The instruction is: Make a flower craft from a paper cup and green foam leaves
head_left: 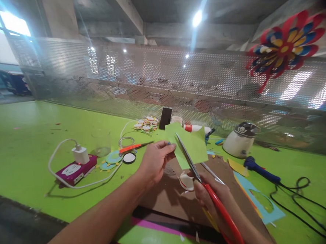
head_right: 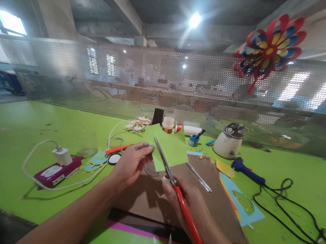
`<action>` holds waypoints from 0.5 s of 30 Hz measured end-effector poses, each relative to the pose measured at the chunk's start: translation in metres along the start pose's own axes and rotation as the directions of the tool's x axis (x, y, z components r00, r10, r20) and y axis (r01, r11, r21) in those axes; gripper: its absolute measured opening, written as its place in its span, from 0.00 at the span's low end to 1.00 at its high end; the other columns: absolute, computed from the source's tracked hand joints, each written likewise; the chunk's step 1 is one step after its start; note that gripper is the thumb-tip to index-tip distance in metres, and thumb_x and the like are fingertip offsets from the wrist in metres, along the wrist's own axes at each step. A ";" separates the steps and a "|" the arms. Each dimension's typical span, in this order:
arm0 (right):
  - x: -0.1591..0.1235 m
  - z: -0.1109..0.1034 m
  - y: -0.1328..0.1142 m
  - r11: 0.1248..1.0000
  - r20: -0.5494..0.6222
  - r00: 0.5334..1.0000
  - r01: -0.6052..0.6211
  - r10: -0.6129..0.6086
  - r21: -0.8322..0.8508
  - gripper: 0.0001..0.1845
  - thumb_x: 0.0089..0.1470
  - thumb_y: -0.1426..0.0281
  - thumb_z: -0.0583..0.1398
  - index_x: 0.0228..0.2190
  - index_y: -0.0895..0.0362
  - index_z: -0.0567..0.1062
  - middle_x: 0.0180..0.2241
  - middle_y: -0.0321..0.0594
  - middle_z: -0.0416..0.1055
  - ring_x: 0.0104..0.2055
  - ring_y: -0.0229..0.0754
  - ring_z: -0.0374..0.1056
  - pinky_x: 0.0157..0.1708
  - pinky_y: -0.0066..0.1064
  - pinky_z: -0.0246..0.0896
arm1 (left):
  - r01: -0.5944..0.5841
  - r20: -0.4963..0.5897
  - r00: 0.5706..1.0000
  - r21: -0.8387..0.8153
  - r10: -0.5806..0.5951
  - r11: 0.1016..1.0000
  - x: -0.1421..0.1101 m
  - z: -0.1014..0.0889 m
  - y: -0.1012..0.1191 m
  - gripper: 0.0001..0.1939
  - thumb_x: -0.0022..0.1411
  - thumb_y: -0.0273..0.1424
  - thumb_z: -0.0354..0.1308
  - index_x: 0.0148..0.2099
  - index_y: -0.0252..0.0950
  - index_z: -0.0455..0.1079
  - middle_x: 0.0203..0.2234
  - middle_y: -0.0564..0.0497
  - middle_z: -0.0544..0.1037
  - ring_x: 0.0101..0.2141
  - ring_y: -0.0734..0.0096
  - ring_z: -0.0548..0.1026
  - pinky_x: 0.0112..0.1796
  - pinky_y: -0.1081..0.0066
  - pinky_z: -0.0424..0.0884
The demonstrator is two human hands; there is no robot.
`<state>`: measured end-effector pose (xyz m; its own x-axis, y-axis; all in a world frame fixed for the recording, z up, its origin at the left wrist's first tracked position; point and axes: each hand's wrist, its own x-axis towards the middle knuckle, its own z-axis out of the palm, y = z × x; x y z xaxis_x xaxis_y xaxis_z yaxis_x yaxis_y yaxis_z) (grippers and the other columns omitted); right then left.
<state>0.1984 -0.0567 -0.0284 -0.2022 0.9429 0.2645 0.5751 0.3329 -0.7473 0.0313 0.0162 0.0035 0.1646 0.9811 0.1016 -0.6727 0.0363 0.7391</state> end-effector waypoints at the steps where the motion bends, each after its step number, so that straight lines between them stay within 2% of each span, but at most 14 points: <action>1: 0.000 0.000 -0.001 1.000 0.003 1.000 -0.003 0.002 0.019 0.21 0.61 0.53 0.51 0.39 0.55 0.73 0.27 0.36 0.68 0.26 0.38 0.61 0.26 0.28 0.58 | -0.006 0.006 1.000 0.011 0.006 1.000 0.000 0.000 -0.001 0.04 0.48 0.21 0.66 0.26 0.29 0.73 0.24 0.48 0.79 0.26 0.71 0.76 0.39 0.68 0.74; 4: 0.001 0.001 -0.003 0.998 0.007 1.000 -0.011 0.011 0.057 0.21 0.61 0.52 0.50 0.33 0.56 0.72 0.26 0.36 0.66 0.26 0.37 0.59 0.26 0.28 0.57 | -0.011 0.024 1.000 0.032 0.010 0.999 -0.001 0.000 -0.005 0.05 0.46 0.23 0.67 0.27 0.29 0.74 0.24 0.48 0.79 0.26 0.72 0.76 0.39 0.67 0.74; 7: 0.001 0.001 -0.005 0.994 0.010 0.999 -0.034 0.033 0.101 0.22 0.61 0.51 0.50 0.33 0.56 0.71 0.25 0.35 0.65 0.25 0.36 0.58 0.25 0.27 0.56 | -0.003 0.026 1.000 0.035 0.003 0.999 -0.002 0.000 -0.006 0.05 0.46 0.23 0.68 0.27 0.29 0.75 0.24 0.48 0.79 0.25 0.72 0.76 0.40 0.67 0.74; 13: -0.003 0.002 -0.002 0.995 -0.040 0.998 -0.037 0.041 0.092 0.24 0.60 0.51 0.52 0.41 0.58 0.73 0.28 0.38 0.70 0.28 0.39 0.64 0.28 0.30 0.59 | 0.011 0.022 1.000 0.032 -0.012 0.999 -0.003 0.001 -0.006 0.05 0.46 0.24 0.69 0.28 0.30 0.76 0.24 0.48 0.79 0.25 0.72 0.76 0.38 0.68 0.75; 15: -0.002 0.003 0.000 0.997 -0.056 0.998 -0.020 0.024 0.069 0.24 0.60 0.51 0.52 0.41 0.58 0.73 0.26 0.38 0.69 0.27 0.39 0.64 0.28 0.30 0.59 | 0.018 0.022 1.000 0.034 -0.019 0.999 -0.003 0.002 -0.006 0.06 0.46 0.25 0.70 0.29 0.30 0.76 0.24 0.48 0.80 0.25 0.71 0.76 0.37 0.68 0.75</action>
<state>0.1967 -0.0587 -0.0309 -0.1438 0.9490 0.2805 0.5225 0.3135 -0.7929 0.0362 0.0122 0.0002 0.1927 0.9759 0.1022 -0.6448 0.0474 0.7629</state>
